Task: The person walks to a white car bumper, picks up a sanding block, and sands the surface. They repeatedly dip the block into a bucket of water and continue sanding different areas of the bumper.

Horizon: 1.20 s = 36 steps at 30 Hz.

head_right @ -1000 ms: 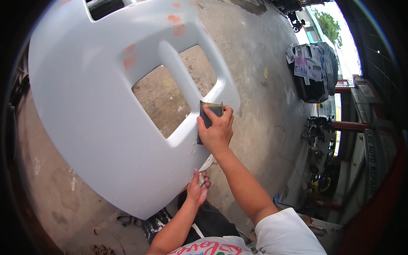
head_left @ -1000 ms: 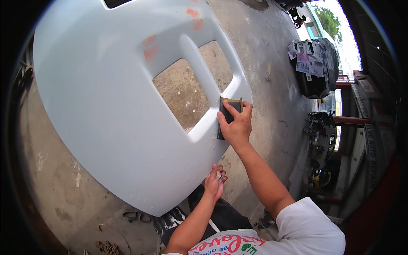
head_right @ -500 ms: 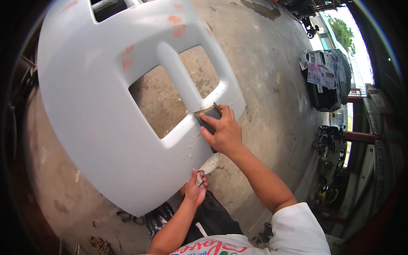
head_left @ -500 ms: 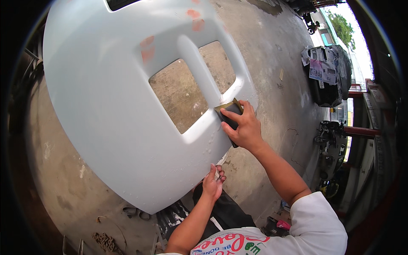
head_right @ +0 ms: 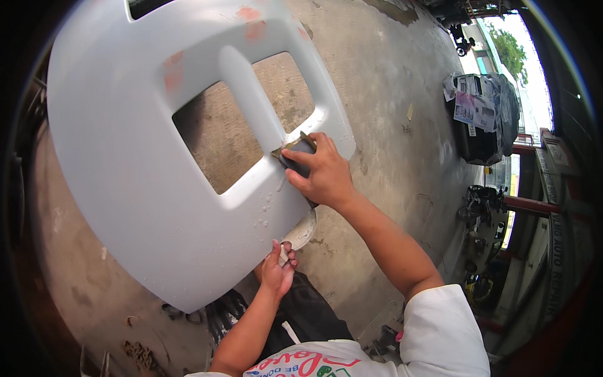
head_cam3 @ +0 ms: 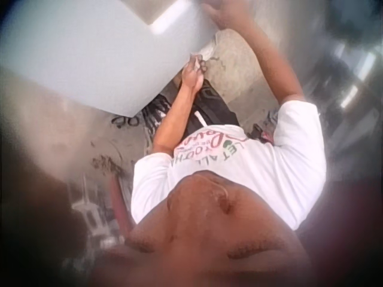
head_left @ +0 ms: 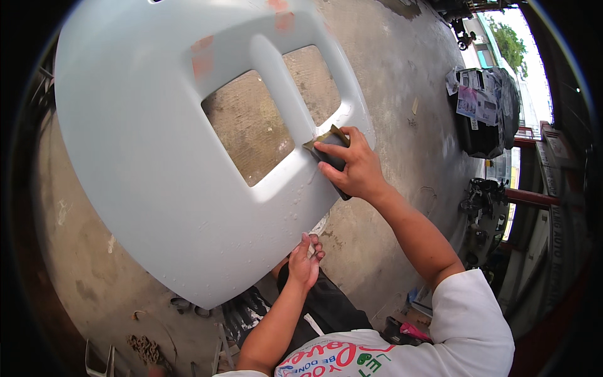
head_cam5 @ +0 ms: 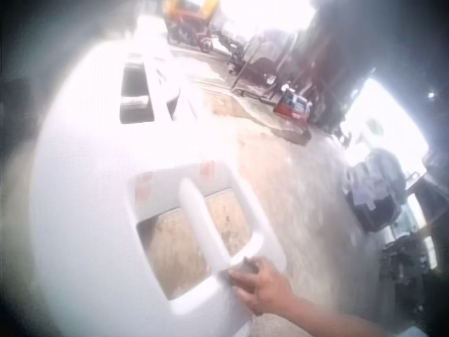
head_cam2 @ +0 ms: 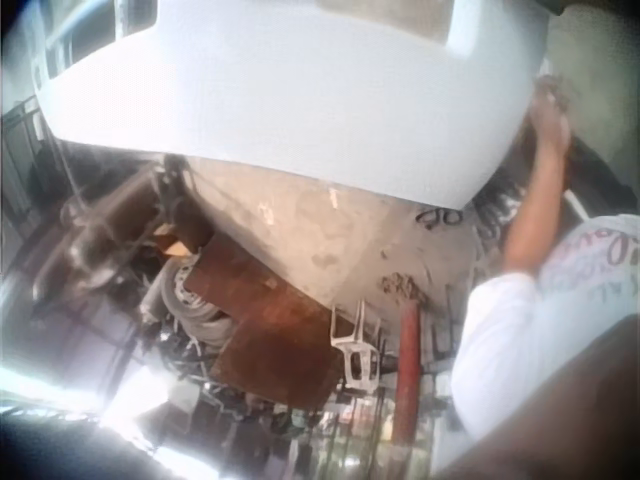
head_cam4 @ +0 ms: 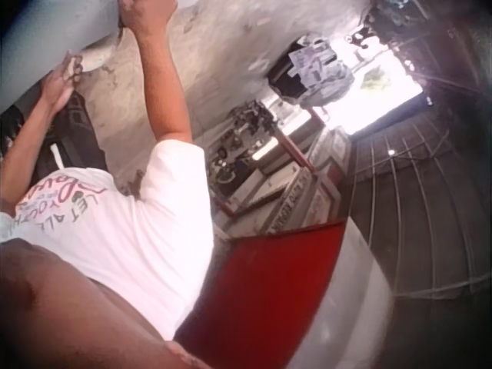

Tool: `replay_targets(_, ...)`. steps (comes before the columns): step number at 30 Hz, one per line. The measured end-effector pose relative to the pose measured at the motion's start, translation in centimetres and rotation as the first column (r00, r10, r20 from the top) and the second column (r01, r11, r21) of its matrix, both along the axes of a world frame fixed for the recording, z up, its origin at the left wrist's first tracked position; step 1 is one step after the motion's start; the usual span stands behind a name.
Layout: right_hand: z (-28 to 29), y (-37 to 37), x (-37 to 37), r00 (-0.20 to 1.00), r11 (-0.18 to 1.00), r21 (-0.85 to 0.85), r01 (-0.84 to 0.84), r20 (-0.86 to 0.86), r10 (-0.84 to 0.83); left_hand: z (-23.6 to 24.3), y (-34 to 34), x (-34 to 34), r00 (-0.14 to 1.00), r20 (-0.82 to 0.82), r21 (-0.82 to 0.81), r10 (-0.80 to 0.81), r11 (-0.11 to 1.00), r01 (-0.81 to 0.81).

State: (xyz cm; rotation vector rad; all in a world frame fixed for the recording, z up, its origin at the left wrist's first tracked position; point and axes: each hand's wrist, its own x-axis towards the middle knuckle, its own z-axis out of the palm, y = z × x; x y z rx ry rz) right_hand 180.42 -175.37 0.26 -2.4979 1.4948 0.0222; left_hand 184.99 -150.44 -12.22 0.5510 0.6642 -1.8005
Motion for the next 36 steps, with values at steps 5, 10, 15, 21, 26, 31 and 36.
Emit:
replay_targets(5,0.2,-0.9,0.6,0.996,0.996,-0.017,-0.084,-0.041,0.083,0.2,-0.5,0.5,1.000,0.028,0.022,0.009,1.000,-0.009)
replay_targets(10,0.1,-4.6,-0.4,0.995,0.999,-0.046,0.005,-0.100,-0.010,0.3,-0.6,0.2,1.000,0.030,-0.032,-0.001,0.999,0.002)
replay_targets(15,4.4,-0.3,-0.3,0.841,0.793,0.300,-0.530,0.065,0.537,0.2,-0.5,0.3,0.996,0.076,-0.045,-0.057,0.997,0.060)
replay_targets(21,4.7,-5.3,-3.9,0.933,0.915,0.186,-0.358,0.121,0.340,-0.1,-0.3,0.0,0.999,0.019,-0.120,-0.036,0.992,0.038)
replay_targets(26,2.3,-4.5,-1.8,0.895,0.896,-0.012,-0.443,-0.072,0.441,-0.1,-0.9,0.0,0.998,0.025,-0.080,-0.049,0.995,0.051)
replay_targets(31,1.1,-3.8,-1.3,0.915,0.917,-0.050,-0.397,-0.103,0.390,0.4,-1.4,0.1,0.999,0.023,-0.049,-0.031,0.998,0.032)
replay_targets(36,2.2,0.3,-0.4,0.869,0.859,0.134,-0.494,0.055,0.491,0.5,-1.2,-0.4,0.996,0.045,-0.032,-0.073,0.997,0.074)
